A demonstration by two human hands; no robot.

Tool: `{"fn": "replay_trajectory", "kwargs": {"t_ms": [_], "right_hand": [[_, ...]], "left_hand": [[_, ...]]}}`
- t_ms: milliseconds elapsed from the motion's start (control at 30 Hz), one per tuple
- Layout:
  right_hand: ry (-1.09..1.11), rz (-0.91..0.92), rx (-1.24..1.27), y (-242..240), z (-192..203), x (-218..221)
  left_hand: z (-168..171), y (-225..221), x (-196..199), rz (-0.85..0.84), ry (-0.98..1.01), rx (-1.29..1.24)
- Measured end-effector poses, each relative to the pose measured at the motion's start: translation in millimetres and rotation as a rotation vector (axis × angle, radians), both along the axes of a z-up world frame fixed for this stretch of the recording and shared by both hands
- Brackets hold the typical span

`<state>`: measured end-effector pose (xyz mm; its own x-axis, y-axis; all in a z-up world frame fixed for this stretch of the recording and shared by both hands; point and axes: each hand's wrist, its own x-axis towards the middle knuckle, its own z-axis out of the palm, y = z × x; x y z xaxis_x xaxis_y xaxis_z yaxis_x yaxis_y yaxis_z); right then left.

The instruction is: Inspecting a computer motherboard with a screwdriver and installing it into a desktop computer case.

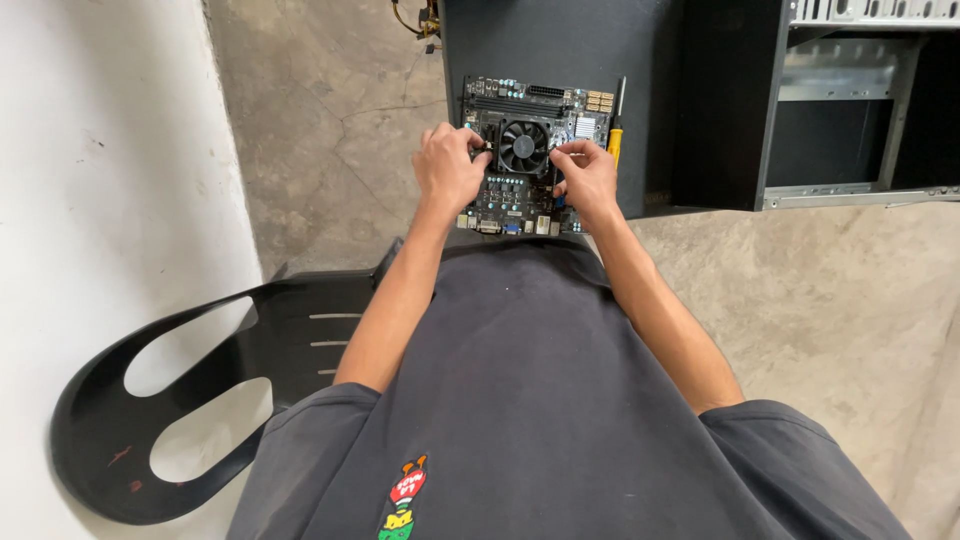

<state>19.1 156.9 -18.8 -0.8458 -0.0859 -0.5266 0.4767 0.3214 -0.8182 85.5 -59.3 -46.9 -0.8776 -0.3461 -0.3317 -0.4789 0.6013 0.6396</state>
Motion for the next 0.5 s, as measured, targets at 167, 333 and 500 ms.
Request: {"fn": "replay_trajectory", "kwargs": {"t_ms": [167, 333, 500], "right_hand": [[0.012, 0.073, -0.004, 0.3, 5.0, 3.3], [0.017, 0.092, 0.032, 0.0, -0.9, -1.9], [-0.101, 0.100, 0.233, -21.9, 39.5, -1.6]], "left_hand": [[2.7, 3.8, -5.5, 0.070, -0.012, 0.042], [-38.4, 0.3, -37.7, -0.001, -0.239, 0.073], [52.4, -23.1, -73.9, -0.150, -0.649, 0.149]]}}
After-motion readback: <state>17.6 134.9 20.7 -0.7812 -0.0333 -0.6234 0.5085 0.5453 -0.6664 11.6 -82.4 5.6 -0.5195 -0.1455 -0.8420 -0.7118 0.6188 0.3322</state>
